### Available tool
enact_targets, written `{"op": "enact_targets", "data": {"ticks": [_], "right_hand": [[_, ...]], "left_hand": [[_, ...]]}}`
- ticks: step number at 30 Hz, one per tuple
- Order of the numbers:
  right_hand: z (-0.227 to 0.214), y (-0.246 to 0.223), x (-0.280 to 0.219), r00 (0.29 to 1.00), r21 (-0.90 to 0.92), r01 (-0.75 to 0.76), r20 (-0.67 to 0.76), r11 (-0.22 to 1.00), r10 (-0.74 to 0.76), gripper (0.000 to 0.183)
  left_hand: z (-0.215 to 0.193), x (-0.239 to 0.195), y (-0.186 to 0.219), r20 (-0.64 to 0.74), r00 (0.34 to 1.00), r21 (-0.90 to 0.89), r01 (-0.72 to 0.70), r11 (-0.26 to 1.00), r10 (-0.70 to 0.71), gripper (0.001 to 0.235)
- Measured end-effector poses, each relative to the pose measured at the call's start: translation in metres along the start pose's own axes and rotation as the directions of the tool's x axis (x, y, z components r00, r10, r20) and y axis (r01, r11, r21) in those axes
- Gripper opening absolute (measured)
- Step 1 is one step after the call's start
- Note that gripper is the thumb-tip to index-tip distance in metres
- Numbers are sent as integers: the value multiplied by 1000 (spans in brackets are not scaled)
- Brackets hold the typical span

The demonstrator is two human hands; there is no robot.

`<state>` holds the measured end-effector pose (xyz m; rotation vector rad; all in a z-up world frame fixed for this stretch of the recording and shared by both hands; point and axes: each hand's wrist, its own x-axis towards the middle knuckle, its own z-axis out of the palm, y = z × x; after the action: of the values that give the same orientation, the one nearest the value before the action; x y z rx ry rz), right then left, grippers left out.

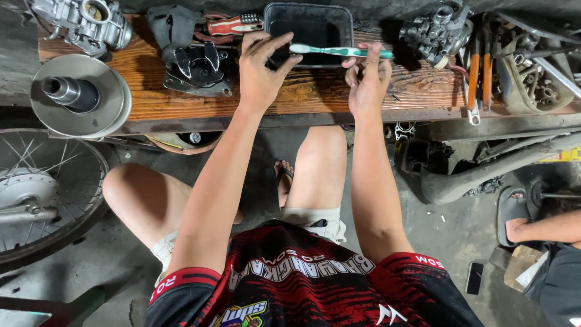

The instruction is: Cleaning motorcycle engine components using a toothbrush and cleaning solution at a workbench.

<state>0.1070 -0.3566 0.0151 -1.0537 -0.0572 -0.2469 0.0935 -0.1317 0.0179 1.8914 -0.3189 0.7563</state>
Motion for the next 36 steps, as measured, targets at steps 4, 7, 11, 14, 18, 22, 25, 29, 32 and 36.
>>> {"op": "enact_targets", "data": {"ticks": [4, 7, 11, 14, 18, 22, 25, 29, 32, 36], "right_hand": [[0, 1, 0, 999, -30, 2, 36, 1000, -1, 40], [1, 0, 0, 1000, 1, 10, 24, 1000, -10, 40], [0, -1, -1, 999, -29, -3, 49, 1000, 4, 41], [3, 0, -1, 999, -48, 23, 30, 999, -22, 39], [3, -2, -2, 999, -11, 33, 25, 999, -33, 40], [1, 0, -2, 999, -22, 11, 39, 1000, -10, 39], [2, 0, -1, 999, -37, 38, 32, 999, -36, 38], [1, -1, 0, 999, -25, 3, 51, 1000, -2, 36], [0, 1, 1, 999, -49, 17, 38, 999, -16, 40], [-2, 3, 1, 996, -37, 61, 61, 997, -59, 35]], "left_hand": [[0, 0, 1, 13, 1000, -44, 10, 999, -10, 43], [-1, 0, 1, 11, 1000, -71, 27, 997, -26, 44], [0, 0, 3, 9, 998, -85, 57, 995, -57, 45], [0, 0, 3, -11, 999, -51, 32, 998, -33, 43], [-4, 3, 11, -24, 1000, -36, 2, 999, -3, 41], [-4, 1, 9, -4, 1000, -27, 20, 999, -20, 44], [-2, 0, 6, -8, 999, -65, 40, 997, -41, 41], [-2, 0, 4, 3, 999, -31, 33, 999, -33, 45], [-1, 0, 2, -8, 1000, -4, 7, 1000, -7, 43], [-4, 2, 7, -9, 1000, -39, 12, 999, -12, 40]]}}
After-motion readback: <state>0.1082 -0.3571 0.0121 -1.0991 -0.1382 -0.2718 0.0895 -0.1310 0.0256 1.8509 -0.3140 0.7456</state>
